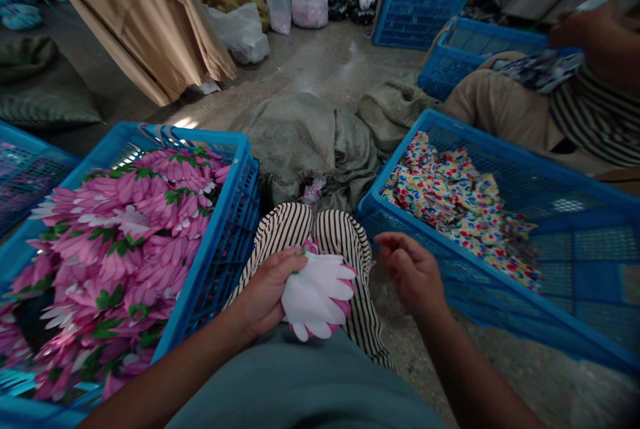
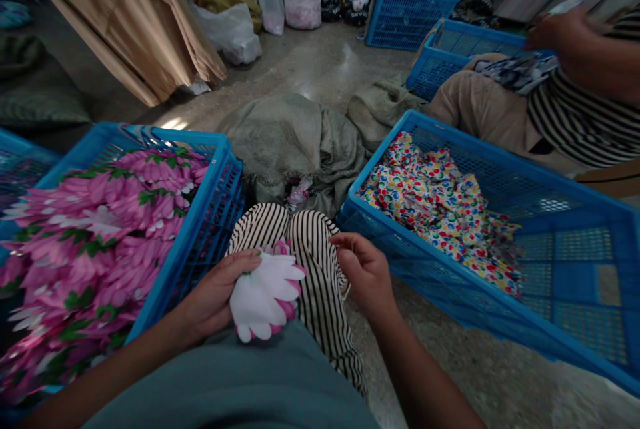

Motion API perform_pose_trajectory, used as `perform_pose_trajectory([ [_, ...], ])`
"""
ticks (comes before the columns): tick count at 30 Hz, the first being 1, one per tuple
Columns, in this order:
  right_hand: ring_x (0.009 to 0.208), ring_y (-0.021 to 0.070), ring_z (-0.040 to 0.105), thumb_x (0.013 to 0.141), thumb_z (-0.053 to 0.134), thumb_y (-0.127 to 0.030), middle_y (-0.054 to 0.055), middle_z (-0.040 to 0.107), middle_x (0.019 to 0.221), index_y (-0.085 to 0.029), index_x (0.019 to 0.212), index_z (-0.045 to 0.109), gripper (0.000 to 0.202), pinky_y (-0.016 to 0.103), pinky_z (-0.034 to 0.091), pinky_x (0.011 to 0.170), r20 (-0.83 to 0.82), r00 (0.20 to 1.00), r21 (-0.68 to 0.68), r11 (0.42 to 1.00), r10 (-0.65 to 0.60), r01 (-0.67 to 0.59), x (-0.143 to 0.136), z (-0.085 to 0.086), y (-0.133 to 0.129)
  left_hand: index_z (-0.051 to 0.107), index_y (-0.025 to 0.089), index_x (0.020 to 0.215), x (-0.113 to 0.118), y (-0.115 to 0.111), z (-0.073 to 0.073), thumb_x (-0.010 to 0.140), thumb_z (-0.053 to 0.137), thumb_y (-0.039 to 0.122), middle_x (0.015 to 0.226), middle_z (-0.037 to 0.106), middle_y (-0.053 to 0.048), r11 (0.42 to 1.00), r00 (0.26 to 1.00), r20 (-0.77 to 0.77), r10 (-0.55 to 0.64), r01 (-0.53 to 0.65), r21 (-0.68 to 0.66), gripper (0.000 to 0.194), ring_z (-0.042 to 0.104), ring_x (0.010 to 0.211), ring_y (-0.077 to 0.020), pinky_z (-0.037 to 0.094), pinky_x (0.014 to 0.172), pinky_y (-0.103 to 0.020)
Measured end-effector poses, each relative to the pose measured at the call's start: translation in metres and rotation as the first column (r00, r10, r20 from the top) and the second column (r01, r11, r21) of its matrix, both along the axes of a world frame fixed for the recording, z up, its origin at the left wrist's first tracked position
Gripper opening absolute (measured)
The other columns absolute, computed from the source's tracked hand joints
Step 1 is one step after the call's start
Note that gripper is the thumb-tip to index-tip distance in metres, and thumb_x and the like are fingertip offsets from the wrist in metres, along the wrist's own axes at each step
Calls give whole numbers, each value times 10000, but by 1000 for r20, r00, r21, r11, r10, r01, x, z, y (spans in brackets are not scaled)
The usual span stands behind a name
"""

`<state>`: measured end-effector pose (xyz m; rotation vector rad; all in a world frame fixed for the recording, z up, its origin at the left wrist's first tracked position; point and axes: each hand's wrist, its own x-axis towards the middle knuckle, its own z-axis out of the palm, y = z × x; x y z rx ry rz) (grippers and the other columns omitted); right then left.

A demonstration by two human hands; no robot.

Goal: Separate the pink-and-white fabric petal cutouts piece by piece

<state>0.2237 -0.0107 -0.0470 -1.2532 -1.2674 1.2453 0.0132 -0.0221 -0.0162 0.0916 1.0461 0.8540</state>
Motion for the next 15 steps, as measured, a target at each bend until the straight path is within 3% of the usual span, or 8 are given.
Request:
perform_pose_trajectory([
  [2,364,48,248,744,553,-364,-80,331,479,-168,882,577,241,169,189,341,-304,951,-248,959,59,-139,-13,-9,-9,549,134,705,1,1,-3,631,621,101,584,581,13,999,999,35,39,-38,-15,108,531,487,-87,418,492,-190],
  [5,355,24,168,680,622,-405,-100,288,460,-146,820,564,300,149,134,332,-576,815,-379,863,63,-334,-34,-14,-20,553,126,689,1,3,-7,646,610,99,585,585,7,998,997,38,61,-62,1,76,540,495,-91,436,506,-198],
  [9,340,11,175,633,682,-355,-96,335,443,-150,729,544,265,138,128,326,-672,740,-410,820,23,-399,-49,-10,-23,554,123,675,1,2,-10,643,623,123,568,577,12,997,997,23,71,-72,12,76,531,479,-83,430,485,-189],
  [15,329,14,197,596,710,-348,-84,387,435,-135,725,579,281,153,132,322,-665,746,-394,828,42,-398,-51,-6,-22,554,128,663,0,1,-10,614,647,139,556,574,24,996,997,-22,80,-79,49,106,526,477,-81,421,489,-188],
])
